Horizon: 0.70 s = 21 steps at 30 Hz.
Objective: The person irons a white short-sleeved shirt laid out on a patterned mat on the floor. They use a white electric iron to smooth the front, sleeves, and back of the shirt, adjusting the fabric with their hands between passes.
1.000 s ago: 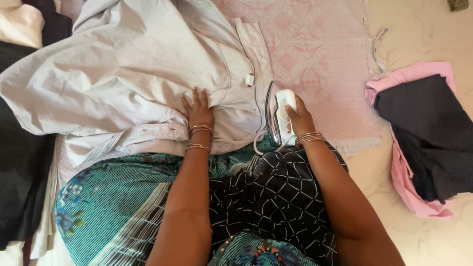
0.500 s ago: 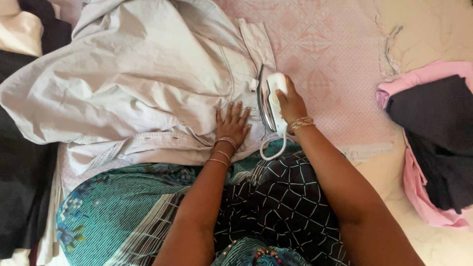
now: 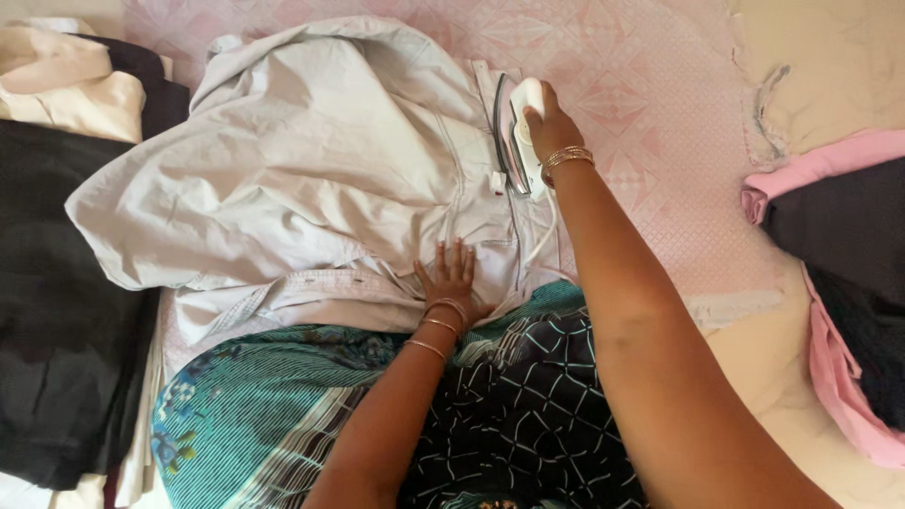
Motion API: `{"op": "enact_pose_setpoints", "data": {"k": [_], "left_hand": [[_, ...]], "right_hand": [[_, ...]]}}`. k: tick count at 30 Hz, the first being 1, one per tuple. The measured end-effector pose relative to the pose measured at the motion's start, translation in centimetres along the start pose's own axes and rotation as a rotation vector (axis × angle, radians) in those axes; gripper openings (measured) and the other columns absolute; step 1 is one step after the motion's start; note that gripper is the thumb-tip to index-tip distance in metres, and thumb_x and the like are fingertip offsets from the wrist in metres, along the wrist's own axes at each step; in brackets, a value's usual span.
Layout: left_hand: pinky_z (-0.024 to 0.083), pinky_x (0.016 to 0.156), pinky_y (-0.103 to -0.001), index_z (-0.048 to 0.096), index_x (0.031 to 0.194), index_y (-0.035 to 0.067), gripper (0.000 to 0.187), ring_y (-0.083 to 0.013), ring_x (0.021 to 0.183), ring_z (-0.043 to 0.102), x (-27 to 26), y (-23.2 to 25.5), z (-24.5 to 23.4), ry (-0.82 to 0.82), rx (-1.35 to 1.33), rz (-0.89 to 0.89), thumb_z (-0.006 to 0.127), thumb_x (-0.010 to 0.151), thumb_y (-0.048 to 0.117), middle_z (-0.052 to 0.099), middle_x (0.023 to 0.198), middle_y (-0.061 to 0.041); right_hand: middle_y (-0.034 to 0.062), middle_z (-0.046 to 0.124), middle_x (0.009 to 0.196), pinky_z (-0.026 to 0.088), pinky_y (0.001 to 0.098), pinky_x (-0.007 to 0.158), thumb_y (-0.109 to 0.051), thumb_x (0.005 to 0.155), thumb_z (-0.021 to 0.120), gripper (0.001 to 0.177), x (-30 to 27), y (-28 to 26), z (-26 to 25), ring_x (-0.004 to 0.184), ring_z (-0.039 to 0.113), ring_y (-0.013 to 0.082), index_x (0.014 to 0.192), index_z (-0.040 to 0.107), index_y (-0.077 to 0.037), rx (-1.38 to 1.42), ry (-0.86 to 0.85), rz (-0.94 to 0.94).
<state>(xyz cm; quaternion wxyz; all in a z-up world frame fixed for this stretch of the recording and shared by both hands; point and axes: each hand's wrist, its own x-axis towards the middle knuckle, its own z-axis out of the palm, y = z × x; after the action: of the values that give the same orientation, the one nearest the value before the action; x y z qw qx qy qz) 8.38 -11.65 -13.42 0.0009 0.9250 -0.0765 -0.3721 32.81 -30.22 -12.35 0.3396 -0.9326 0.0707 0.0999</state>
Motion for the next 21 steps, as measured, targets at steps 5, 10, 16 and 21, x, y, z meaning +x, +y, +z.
{"op": "enact_pose_setpoints", "data": {"k": [5, 10, 16, 21], "left_hand": [[0.0, 0.115, -0.078, -0.002, 0.165, 0.025, 0.115, -0.0348, 0.158, -0.011, -1.1, 0.0, 2.2, 0.087, -0.129, -0.051, 0.05, 0.081, 0.084, -0.011, 0.173, -0.004], [0.004, 0.113, -0.077, 0.002, 0.165, 0.024, 0.112, -0.0366, 0.157, -0.006, 0.3, 0.2, 5.1, 0.211, -0.109, -0.053, 0.049, 0.082, 0.082, -0.007, 0.173, -0.006], [0.003, 0.119, -0.072, 0.006, 0.165, 0.021, 0.101, -0.0358, 0.158, -0.002, 0.4, 0.5, 6.2, 0.18, -0.09, 0.0, 0.044, 0.091, 0.079, -0.003, 0.173, -0.007], [0.009, 0.117, -0.073, 0.013, 0.168, 0.024, 0.086, -0.037, 0.157, 0.009, 2.1, 1.7, 8.8, 0.282, 0.07, 0.244, 0.043, 0.098, 0.063, 0.006, 0.176, -0.01]], "right_hand": [[0.025, 0.068, 0.12, 0.052, 0.0545, 0.087, -0.043, 0.102, 0.051, 0.069, -3.6, 1.2, -0.8, 0.102, 0.067, 0.0444, 0.16, 0.016, -0.028, -0.208, -0.102, 0.0], [0.024, 0.07, 0.118, 0.053, 0.054, 0.087, -0.043, 0.101, 0.054, 0.066, -10.8, 3.6, -1.5, 0.099, 0.069, 0.0438, 0.157, 0.023, -0.023, -0.274, -0.113, 0.076], [0.0268, 0.07, 0.112, 0.054, 0.0558, 0.082, -0.041, 0.101, 0.052, 0.071, -17.0, 7.5, -1.0, 0.093, 0.07, 0.0452, 0.156, 0.015, -0.017, -0.32, -0.145, 0.11], [0.028, 0.07, 0.106, 0.053, 0.0557, 0.081, -0.041, 0.098, 0.054, 0.079, -20.3, 9.1, 0.1, 0.09, 0.07, 0.0458, 0.155, 0.009, -0.01, -0.315, -0.192, 0.158]]}}
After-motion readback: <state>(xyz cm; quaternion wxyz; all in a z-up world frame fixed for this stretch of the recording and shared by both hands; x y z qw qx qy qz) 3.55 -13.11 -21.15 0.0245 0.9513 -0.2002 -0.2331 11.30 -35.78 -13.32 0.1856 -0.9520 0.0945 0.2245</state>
